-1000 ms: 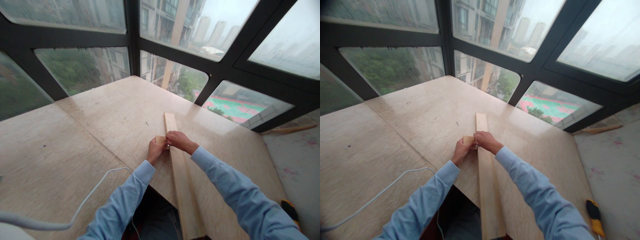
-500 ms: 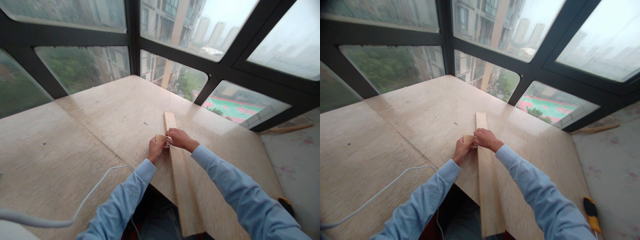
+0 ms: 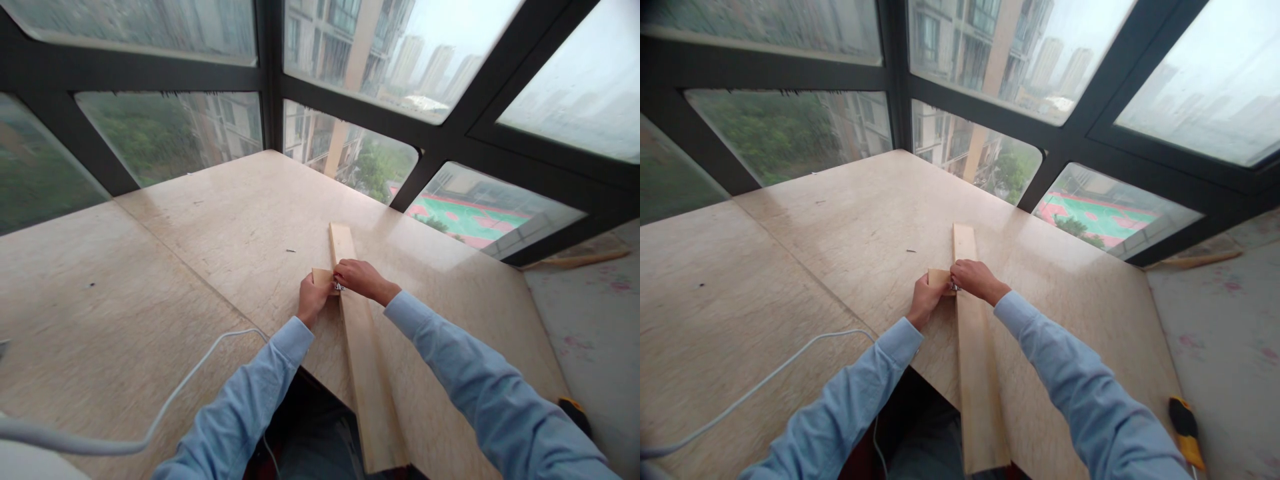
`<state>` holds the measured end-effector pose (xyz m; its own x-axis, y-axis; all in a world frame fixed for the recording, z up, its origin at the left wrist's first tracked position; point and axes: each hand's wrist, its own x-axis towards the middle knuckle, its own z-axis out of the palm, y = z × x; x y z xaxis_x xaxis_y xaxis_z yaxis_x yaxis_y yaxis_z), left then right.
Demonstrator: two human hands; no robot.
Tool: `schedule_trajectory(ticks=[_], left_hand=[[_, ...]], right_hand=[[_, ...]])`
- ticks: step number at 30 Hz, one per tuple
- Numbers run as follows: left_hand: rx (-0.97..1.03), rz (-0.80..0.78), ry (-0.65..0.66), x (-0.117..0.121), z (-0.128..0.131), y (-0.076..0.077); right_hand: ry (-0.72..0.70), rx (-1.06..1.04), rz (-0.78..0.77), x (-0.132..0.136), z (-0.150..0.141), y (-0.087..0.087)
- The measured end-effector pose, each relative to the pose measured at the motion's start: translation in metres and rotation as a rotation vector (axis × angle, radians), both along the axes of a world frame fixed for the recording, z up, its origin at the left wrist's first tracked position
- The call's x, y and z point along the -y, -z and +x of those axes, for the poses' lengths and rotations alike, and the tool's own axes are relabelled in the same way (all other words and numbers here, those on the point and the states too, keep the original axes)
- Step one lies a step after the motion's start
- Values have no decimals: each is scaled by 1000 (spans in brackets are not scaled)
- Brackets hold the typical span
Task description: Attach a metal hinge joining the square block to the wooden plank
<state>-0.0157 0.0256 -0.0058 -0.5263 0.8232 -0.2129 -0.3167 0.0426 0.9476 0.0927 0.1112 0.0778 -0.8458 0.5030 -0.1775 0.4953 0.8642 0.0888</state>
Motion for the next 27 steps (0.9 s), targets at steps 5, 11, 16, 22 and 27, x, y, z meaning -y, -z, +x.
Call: schedule_trajectory(ticks=[5,11,16,22,27], left_hand=[[81,-8,27,0,0,0],[30,-15,-2,1,0,-4],[12,-11,-10,2,1,-5],[8,3,-20,1,1,-3],[7,-21,-21,2,1,-7]], right_hand=[[34,-57,-46,-3,2,3],[28,-140,-110,-4,6,7],[64,-181,-118,-5,8,9],[65,-137,-112,-4,8,5],[57,-165,-125,-4,8,6]])
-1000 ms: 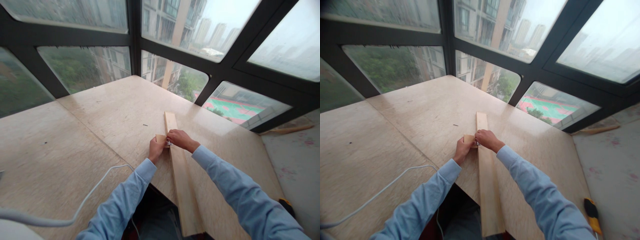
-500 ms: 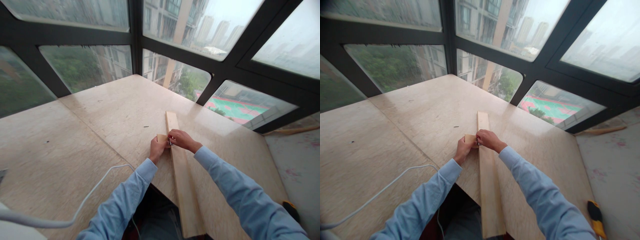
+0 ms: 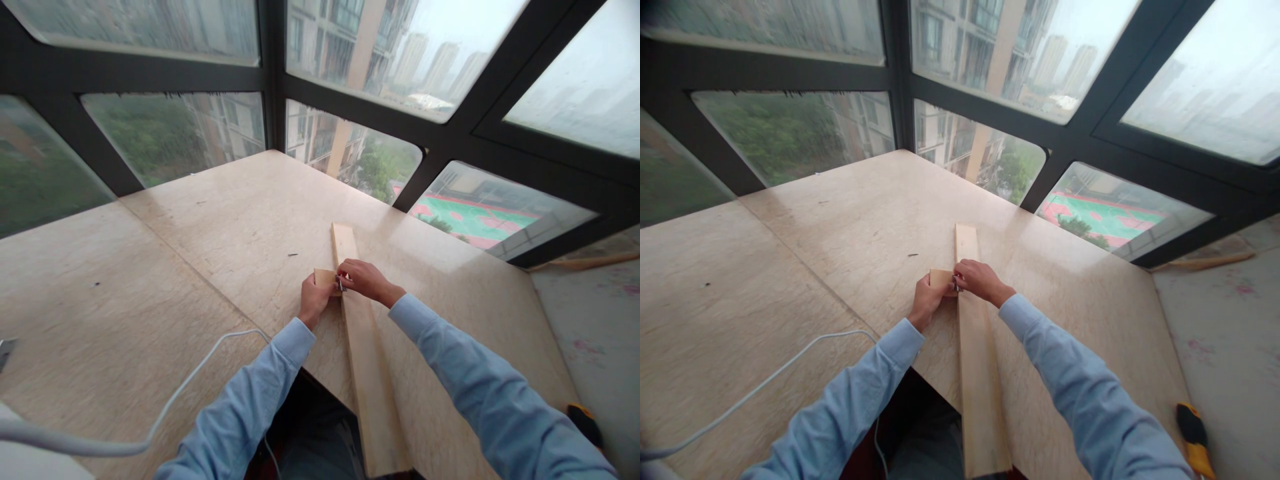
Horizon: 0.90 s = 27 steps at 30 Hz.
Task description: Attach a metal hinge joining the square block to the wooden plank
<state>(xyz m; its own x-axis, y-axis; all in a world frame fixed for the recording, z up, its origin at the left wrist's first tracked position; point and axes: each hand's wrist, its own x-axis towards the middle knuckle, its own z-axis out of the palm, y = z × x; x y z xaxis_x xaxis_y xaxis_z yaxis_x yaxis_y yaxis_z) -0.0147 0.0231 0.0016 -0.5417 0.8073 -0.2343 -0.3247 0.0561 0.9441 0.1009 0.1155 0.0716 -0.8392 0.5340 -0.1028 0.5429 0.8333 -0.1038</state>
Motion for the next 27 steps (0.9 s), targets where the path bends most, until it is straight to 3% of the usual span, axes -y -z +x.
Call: schedule_trajectory(ticks=[13,27], left_hand=[[-34,-6,-6,-3,0,9],[-73,-7,-8,0,0,1]], right_hand=[[-48,-200,-74,-5,5,10],[41,-415,-208,-13,16,11]])
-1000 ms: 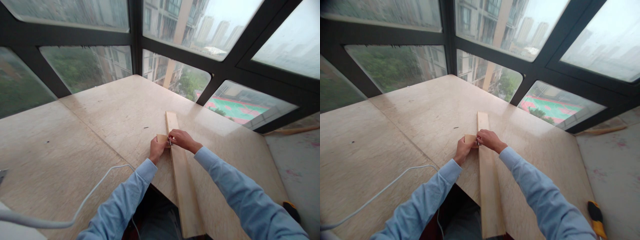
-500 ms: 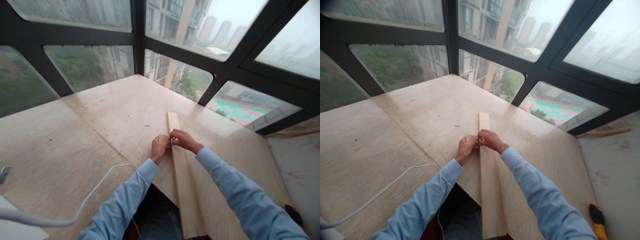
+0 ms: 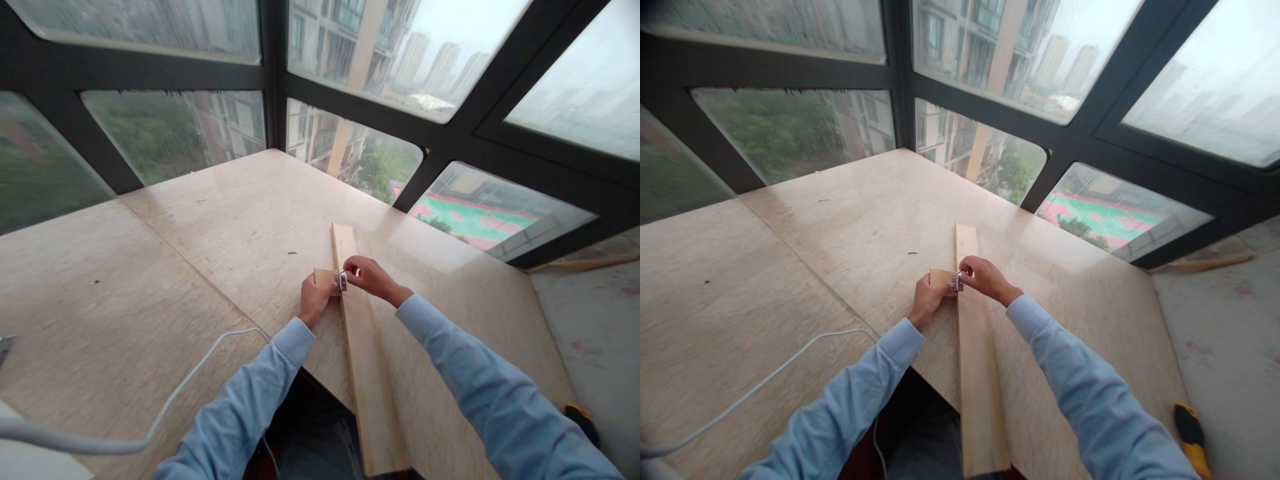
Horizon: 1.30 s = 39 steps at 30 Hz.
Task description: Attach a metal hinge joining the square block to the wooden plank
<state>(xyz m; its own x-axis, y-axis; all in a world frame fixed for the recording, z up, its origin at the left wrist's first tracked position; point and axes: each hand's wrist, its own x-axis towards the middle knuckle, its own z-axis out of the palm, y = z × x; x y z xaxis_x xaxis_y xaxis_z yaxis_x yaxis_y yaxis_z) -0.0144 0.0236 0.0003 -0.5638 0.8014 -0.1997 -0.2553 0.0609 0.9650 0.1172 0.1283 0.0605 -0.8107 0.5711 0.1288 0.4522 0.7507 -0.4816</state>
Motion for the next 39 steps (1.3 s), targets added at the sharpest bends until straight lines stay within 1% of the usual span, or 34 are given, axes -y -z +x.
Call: schedule_trajectory(ticks=[2,7,9,12,16,19,21,24,27,29,31,33,36,39], left_hand=[[41,3,-4,1,0,-3],[242,-29,10,2,0,-12],[243,-52,6,2,-3,-14],[73,-103,11,1,-13,-13],[-153,-128,51,3,-39,-14],[-328,-118,42,9,-60,-21],[-488,-152,52,14,-74,-27],[-722,-283,87,21,-92,-39],[-957,-521,193,27,-106,-52],[-1072,-672,246,30,-112,-59],[-1144,-766,256,32,-117,-65],[-1186,-808,252,34,-119,-68],[-1233,-830,253,36,-120,-68],[-1278,-838,247,36,-119,-68]], right_hand=[[-5,-17,-4,-1,0,1],[-15,-20,1,-5,-10,-1],[-13,-24,10,-6,-16,-3],[-14,-35,19,-9,-27,-4],[-16,-45,10,-9,-42,0],[-15,-38,-11,-7,-55,5],[-14,-36,-36,-4,-64,8],[-9,-34,-65,0,-78,14],[-5,-25,-78,4,-92,21],[-2,-13,-89,7,-100,26],[-1,-1,-102,9,-107,30],[-3,5,-115,12,-111,34],[-8,-13,-121,16,-112,35],[-4,-58,-107,17,-103,30]])
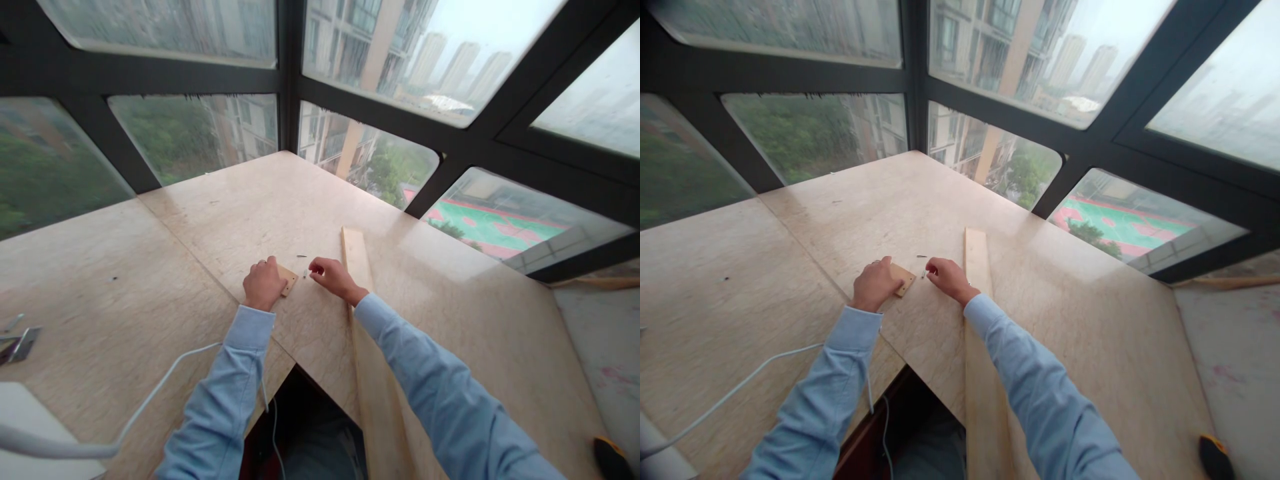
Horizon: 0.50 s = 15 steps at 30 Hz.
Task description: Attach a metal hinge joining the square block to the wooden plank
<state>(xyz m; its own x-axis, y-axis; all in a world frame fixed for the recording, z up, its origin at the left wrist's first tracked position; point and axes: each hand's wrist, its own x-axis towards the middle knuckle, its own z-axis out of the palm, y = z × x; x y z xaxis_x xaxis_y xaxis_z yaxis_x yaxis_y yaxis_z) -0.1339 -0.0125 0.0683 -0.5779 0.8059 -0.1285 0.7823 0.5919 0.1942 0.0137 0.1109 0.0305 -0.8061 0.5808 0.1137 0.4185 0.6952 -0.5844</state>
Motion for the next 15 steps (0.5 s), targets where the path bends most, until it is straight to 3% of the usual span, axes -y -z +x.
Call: schedule_trajectory(ticks=[4,8,12,15], left_hand=[[-16,18,30,-2,4,-1],[137,171,130,-9,19,3],[531,332,255,-19,57,19],[955,364,242,-25,91,39]], right_hand=[[43,-129,-2,-4,29,-12],[162,-202,12,-13,72,-17],[249,-98,25,-18,107,-10],[209,-11,20,-14,116,-4]])
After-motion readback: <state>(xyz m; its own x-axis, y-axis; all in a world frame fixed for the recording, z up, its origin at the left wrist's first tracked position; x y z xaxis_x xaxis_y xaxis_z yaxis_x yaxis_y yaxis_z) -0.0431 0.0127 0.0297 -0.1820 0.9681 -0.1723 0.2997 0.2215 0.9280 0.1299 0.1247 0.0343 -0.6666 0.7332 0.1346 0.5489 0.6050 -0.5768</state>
